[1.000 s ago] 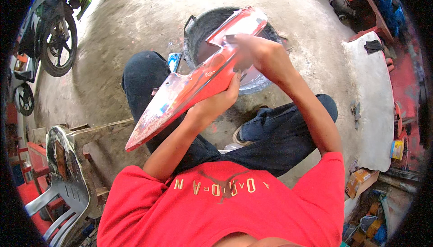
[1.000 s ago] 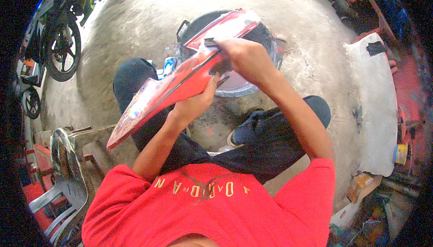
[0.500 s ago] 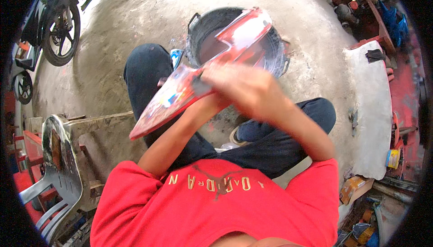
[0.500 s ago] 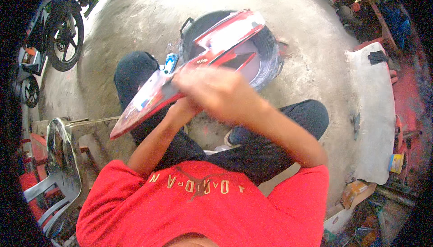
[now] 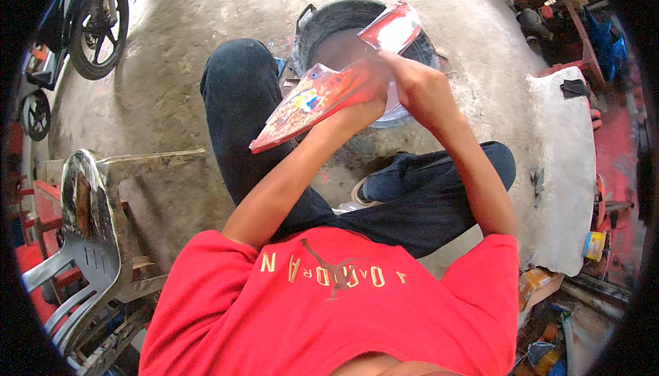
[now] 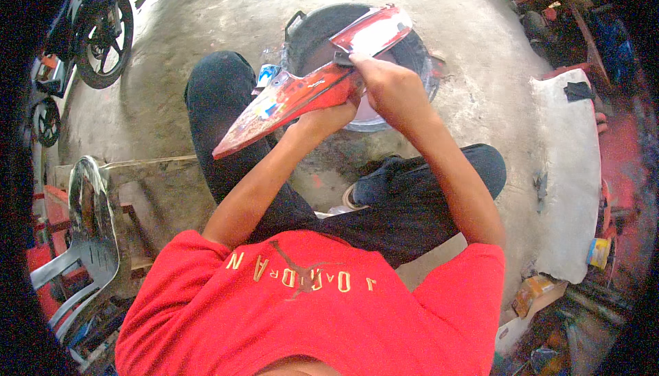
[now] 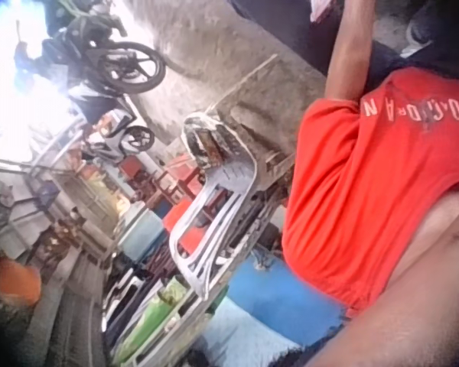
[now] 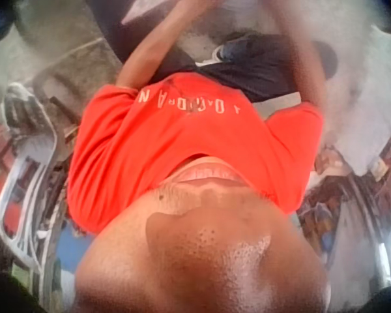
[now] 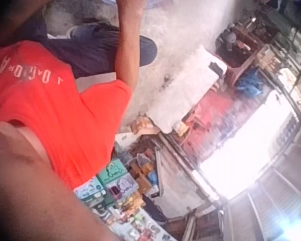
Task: The person sands a red motorcycle fairing by hand, repeatedly dipping it into a bucket of water and rubbing a sanding block across the surface.
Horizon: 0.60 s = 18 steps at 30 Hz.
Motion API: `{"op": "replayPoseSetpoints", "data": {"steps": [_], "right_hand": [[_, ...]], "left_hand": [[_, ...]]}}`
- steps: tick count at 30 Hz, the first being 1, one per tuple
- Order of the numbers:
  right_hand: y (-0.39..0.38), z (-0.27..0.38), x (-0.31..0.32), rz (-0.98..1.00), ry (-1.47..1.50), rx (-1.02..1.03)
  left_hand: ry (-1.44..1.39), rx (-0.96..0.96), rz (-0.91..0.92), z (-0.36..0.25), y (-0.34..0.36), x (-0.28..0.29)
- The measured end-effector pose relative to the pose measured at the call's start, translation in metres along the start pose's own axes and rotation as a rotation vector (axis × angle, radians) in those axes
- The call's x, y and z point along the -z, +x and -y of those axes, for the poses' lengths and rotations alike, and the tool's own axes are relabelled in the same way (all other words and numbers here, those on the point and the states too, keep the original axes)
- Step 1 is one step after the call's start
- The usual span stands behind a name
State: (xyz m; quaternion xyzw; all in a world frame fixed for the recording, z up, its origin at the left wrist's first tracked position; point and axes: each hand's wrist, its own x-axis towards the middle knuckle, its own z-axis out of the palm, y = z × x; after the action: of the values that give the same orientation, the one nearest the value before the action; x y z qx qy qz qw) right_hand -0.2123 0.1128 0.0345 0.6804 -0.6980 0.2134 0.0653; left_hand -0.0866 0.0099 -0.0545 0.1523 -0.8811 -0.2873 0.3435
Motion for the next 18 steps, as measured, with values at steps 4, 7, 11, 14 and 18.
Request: {"op": "replayPoseSetpoints", "data": {"steps": [4, 7, 11, 14, 18], "right_hand": [[0.005, 0.085, -0.001, -0.091, 0.155, 0.367], [-0.005, 0.056, -0.005, -0.073, 0.087, 0.305], [-0.006, 0.029, -0.010, 0.063, 0.003, -0.061], [-0.019, 0.085, -0.007, -0.084, 0.067, 0.276], [-0.012, 0.073, -0.006, -0.097, 0.035, 0.256]], "left_hand": [[0.128, -0.098, 0.223, 0.068, -0.032, -0.030], [0.045, -0.050, 0.243, 0.014, -0.008, -0.019], [0.027, 0.010, 0.178, 0.018, -0.007, -0.025], [0.005, 0.028, 0.188, 0.025, -0.017, -0.023], [-0.007, 0.029, 0.184, 0.017, -0.014, -0.019]]}}
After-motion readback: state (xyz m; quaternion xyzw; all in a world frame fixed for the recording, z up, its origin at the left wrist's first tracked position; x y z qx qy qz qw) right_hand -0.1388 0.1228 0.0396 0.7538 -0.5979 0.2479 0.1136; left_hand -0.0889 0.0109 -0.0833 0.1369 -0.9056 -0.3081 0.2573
